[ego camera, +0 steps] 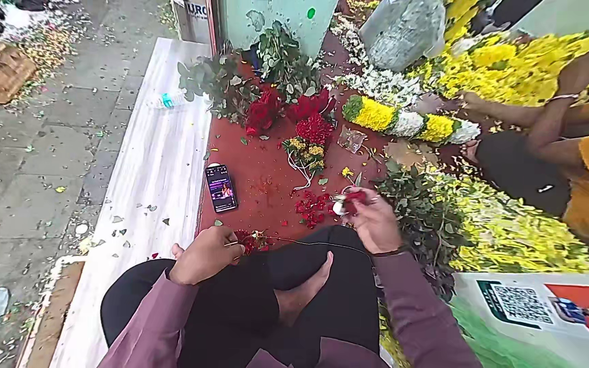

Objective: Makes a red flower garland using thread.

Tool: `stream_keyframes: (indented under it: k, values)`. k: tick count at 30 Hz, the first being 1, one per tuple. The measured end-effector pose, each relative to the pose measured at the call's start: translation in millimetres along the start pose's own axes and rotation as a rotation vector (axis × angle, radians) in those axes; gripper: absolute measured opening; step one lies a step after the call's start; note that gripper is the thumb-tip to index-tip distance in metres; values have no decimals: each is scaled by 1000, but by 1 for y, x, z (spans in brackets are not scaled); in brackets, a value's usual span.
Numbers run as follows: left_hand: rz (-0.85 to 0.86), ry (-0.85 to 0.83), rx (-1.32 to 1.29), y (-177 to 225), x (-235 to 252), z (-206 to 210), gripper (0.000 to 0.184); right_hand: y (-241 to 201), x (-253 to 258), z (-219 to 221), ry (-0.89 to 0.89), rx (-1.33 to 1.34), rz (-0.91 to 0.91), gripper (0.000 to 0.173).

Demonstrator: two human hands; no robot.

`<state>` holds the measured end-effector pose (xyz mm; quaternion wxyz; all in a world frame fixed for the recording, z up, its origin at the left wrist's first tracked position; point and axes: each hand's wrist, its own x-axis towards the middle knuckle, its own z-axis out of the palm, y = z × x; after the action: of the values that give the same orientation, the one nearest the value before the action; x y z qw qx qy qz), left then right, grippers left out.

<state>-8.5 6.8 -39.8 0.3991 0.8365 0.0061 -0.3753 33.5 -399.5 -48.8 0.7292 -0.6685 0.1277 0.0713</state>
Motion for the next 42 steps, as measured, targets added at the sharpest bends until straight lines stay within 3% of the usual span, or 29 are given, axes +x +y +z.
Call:
stream_keyframes:
  k: [4, 9, 14, 26, 37, 42]
  values:
    - [-35, 79, -335, -3, -14, 2, 31, 30, -22, 104, -298, 414, 229, 34]
    - [0, 220, -699, -7, -27, 15, 36, 55, -47, 153, -379, 574, 305, 32]
    - [104, 269, -806, 7, -19, 30, 54, 64, -59, 162, -436, 504, 303, 25]
    - [208, 465, -680, 4, -12, 56, 45, 63, -68, 170, -322, 319, 274, 24]
    - [198, 282, -856, 4, -10, 56, 38, 85, -53, 152, -597, 612, 549, 15]
    - [133, 442, -620, 0, -4, 64, 40, 84, -55, 160, -478, 475, 508, 18]
